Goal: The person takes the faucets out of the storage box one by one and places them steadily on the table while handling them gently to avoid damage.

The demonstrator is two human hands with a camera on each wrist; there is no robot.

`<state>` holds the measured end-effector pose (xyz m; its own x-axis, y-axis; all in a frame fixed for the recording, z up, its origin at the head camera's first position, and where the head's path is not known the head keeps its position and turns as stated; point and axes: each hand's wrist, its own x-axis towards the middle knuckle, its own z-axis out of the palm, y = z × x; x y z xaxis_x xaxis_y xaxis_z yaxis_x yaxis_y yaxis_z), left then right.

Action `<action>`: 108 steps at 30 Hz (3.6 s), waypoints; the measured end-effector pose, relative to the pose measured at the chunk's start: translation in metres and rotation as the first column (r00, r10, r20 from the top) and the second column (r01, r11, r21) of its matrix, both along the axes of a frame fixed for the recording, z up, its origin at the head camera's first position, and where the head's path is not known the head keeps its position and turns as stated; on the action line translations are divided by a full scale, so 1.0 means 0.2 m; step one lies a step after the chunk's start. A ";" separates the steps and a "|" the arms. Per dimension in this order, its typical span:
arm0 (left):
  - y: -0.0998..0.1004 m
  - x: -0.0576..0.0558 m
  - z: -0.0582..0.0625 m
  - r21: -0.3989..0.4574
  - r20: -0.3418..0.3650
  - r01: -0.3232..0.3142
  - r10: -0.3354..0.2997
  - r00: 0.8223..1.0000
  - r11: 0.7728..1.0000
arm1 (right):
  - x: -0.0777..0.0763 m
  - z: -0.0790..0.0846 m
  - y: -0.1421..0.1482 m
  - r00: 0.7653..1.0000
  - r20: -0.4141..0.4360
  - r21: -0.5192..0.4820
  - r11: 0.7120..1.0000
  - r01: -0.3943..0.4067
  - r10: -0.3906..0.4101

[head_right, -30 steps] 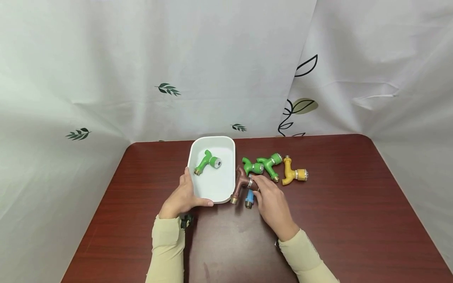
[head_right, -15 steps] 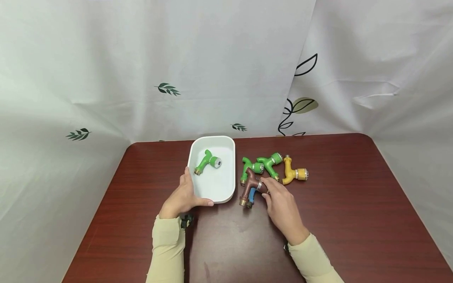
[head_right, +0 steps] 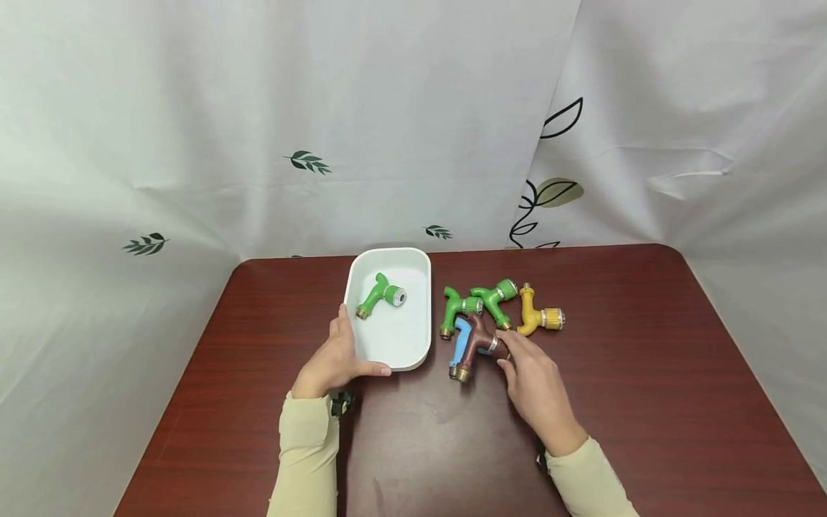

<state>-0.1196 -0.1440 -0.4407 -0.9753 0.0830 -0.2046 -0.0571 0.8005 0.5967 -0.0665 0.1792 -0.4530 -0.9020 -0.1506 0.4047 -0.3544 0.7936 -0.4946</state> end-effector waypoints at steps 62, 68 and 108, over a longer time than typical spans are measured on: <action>0.00 0.00 0.00 -0.006 0.000 0.004 -0.004 1.000 1.000 | 0.03 -0.10 0.20 0.978 0.204 0.110 0.994 0.010 -0.033; 0.00 0.00 0.00 -0.007 0.006 -0.001 0.001 1.000 1.000 | 0.02 -0.10 0.20 0.972 0.232 0.122 0.992 0.015 -0.043; 0.00 0.00 0.02 0.010 0.011 0.000 0.000 1.000 1.000 | 0.02 -0.10 0.22 0.971 0.233 0.079 0.996 0.030 -0.048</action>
